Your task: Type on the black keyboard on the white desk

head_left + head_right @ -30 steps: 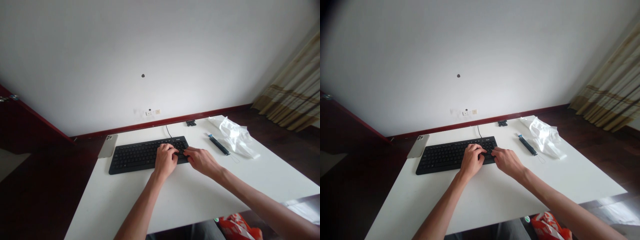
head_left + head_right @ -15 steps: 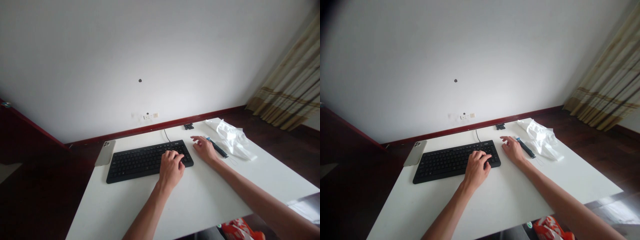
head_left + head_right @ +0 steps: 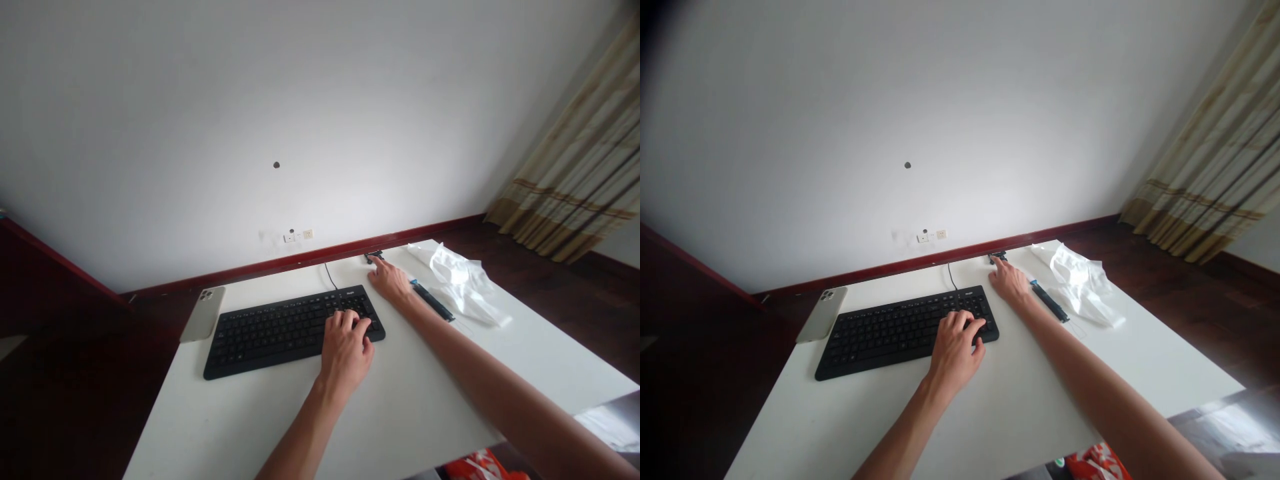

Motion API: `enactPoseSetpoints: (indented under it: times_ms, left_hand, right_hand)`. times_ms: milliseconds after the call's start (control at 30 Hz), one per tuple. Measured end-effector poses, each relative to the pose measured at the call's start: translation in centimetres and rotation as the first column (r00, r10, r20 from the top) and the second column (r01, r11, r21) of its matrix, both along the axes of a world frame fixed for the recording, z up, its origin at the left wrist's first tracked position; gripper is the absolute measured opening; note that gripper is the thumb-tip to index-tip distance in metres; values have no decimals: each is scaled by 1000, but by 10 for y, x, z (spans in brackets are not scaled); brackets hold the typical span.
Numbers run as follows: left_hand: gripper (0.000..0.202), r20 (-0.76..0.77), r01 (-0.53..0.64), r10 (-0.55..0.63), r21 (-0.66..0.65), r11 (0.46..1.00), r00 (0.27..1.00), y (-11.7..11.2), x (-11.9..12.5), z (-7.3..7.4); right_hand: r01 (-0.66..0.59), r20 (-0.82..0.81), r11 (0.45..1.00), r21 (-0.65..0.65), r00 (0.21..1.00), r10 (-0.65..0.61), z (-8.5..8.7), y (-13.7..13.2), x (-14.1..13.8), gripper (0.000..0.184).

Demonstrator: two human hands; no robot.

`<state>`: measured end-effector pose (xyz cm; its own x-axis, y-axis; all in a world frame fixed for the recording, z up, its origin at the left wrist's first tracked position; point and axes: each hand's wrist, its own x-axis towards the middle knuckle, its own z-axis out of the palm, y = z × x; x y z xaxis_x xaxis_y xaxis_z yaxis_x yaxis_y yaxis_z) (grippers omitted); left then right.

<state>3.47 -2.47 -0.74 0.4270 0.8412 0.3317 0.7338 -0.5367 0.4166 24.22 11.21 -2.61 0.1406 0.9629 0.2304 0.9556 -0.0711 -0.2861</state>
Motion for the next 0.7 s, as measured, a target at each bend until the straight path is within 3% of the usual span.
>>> enactPoseSetpoints:
  times_ms: [333, 533, 700]
  left_hand:
    - [49, 50, -10, 11, -8, 1000, 999, 3, -4, -1]
    - [52, 147, -50, 44, 37, 998, 988, 10, -10, -1]
    - [49, 208, -152, 132, 79, 985, 969, 21, -25, 0]
  right_hand:
    - [21, -3, 1000, -13, 1000, -21, -5, 5, 2, 53]
    - [-41, 3, 999, 27, 999, 41, -5, -2, 3, 48]
    - [-125, -16, 988, 93, 992, 127, -5, -17, 0, 37]
